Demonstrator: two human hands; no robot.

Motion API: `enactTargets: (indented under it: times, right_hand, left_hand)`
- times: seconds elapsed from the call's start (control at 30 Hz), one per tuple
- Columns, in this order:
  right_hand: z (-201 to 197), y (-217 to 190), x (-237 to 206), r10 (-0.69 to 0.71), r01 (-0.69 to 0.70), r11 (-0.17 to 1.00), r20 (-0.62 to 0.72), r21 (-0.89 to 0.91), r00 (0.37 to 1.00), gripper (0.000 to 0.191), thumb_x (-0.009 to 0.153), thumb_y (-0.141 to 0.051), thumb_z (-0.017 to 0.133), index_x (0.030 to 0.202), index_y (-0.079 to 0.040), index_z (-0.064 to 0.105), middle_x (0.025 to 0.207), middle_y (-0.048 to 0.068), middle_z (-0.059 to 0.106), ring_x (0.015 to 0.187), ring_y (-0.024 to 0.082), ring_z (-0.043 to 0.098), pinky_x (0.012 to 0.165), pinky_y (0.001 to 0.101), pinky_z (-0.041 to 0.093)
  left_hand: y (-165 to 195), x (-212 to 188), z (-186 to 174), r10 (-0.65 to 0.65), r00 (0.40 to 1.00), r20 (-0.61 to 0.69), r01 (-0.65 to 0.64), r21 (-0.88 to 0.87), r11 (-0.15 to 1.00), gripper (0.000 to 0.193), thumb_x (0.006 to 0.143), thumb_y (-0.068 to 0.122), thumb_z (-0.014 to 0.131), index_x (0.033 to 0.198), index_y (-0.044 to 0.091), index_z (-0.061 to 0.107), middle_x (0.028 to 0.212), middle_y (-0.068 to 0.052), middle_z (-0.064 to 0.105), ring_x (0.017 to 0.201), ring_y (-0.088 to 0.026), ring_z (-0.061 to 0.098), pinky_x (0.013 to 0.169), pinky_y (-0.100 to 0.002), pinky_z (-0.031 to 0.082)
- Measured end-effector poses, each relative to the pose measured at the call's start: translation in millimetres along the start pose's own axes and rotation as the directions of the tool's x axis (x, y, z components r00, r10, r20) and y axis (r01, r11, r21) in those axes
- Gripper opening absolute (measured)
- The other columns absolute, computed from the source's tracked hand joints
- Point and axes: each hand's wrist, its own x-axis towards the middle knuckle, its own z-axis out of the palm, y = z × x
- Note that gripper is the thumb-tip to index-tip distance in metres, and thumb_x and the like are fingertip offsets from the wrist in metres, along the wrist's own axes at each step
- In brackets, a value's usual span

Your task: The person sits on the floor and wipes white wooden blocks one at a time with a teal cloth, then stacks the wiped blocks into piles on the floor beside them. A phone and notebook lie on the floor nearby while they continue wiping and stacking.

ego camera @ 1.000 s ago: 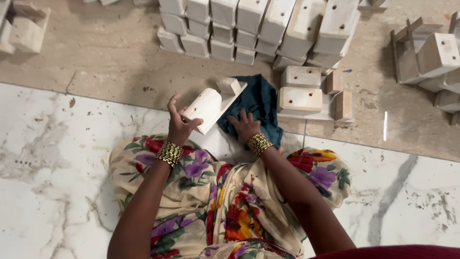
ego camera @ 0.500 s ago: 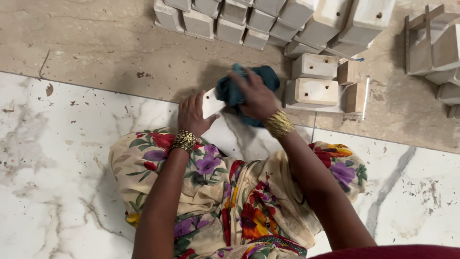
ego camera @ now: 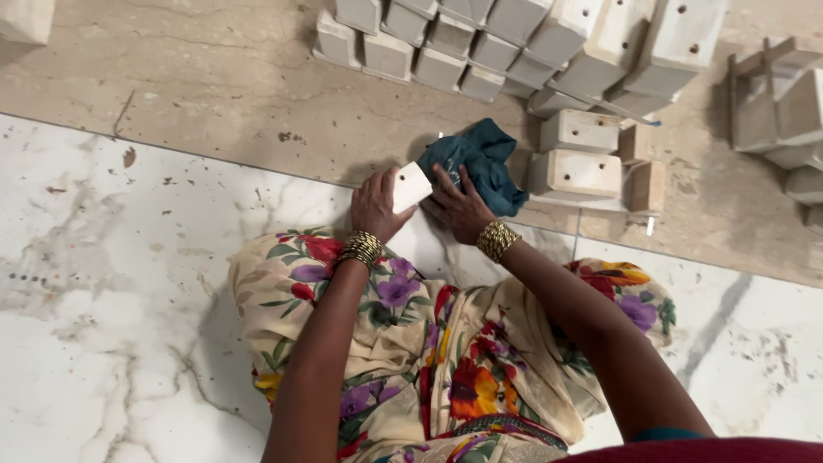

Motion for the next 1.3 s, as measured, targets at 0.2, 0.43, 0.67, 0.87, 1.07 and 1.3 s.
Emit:
enactTargets:
  times: [0.2, 0.43, 0.67, 0.87, 1.07, 1.3]
  right_hand:
    - [-15.9, -8.8, -32.4, 0.138, -0.136, 0.984, -0.004, 0.111, 0.99, 0.062, 0.089, -0.015, 0.058, 0.15, -0.027, 0.049, 0.163, 0.008, 0.038, 0.153, 0.031, 0.03, 0.122, 0.0558, 0.028]
    - [-36.5, 29.9, -26.1, 0.577, -0.49, 0.448, 0.177, 0.747, 0.797, 0.064, 0.078, -0.004, 0.065, 0.14, -0.021, 0.06, 0.136, 0.012, 0.064, 0.129, 0.032, 0.059, 0.109, 0.0415, 0.05]
    - [-8.5, 62.4, -23.3, 0.809, -0.297, 0.259, -0.038, 0.919, 0.587, 0.052, 0.086, -0.005, 0.06, 0.138, -0.007, 0.059, 0.126, 0.017, 0.069, 0.116, 0.037, 0.067, 0.1, 0.0458, 0.056]
    - [10.4, -0.4, -63.2, 0.612, -0.632, 0.666, 0.195, 0.395, 0.767, 0.053, 0.084, -0.013, 0.061, 0.134, 0.002, 0.053, 0.117, 0.027, 0.064, 0.101, 0.043, 0.065, 0.078, 0.0519, 0.056]
    - [13.6, 21.6, -121.9, 0.533, -0.683, 0.61, 0.43, 0.401, 0.728, 0.04, 0.086, -0.019, 0.061, 0.126, -0.015, 0.059, 0.119, 0.017, 0.067, 0.107, 0.037, 0.068, 0.089, 0.0503, 0.057]
    - [4.8, -52.7, -85.6, 0.088, -0.338, 0.817, 0.479, 0.466, 0.873, 0.049, 0.079, -0.029, 0.07, 0.126, -0.023, 0.063, 0.122, 0.014, 0.062, 0.112, 0.035, 0.063, 0.086, 0.0502, 0.055]
  left_hand:
    - [-3.0, -4.2, -0.4, 0.1, 0.995, 0.025, -0.099, -0.033, 0.995, 0.089, 0.066, 0.04, 0.09, 0.141, 0.015, 0.049, 0.128, -0.01, 0.06, 0.12, -0.031, 0.058, 0.096, -0.049, 0.047]
    - [-4.6, -6.6, 4.2, 0.131, 0.99, 0.053, -0.128, -0.054, 0.99, 0.089, 0.065, 0.042, 0.09, 0.141, 0.015, 0.051, 0.131, -0.011, 0.061, 0.121, -0.031, 0.058, 0.099, -0.048, 0.047]
    - [-6.4, -5.8, 14.3, 0.055, 0.995, 0.079, -0.053, -0.016, 0.998, 0.087, 0.069, 0.043, 0.089, 0.142, 0.014, 0.05, 0.132, -0.01, 0.06, 0.122, -0.031, 0.058, 0.098, -0.048, 0.048]
    - [-7.1, -13.4, 13.2, 0.106, 0.993, 0.059, -0.107, 0.026, 0.994, 0.091, 0.067, 0.046, 0.09, 0.143, 0.015, 0.051, 0.132, -0.011, 0.06, 0.12, -0.032, 0.059, 0.096, -0.049, 0.049]
    - [-0.9, -15.6, 7.3, 0.004, 0.999, -0.036, -0.001, 0.095, 0.995, 0.095, 0.071, 0.053, 0.091, 0.145, 0.011, 0.048, 0.136, -0.015, 0.058, 0.121, -0.034, 0.056, 0.096, -0.052, 0.05]
    - [10.4, -25.4, -4.8, -0.092, 0.993, 0.077, 0.085, 0.085, 0.993, 0.1, 0.066, 0.036, 0.094, 0.147, 0.005, 0.043, 0.133, -0.02, 0.055, 0.122, -0.041, 0.053, 0.099, -0.052, 0.049]
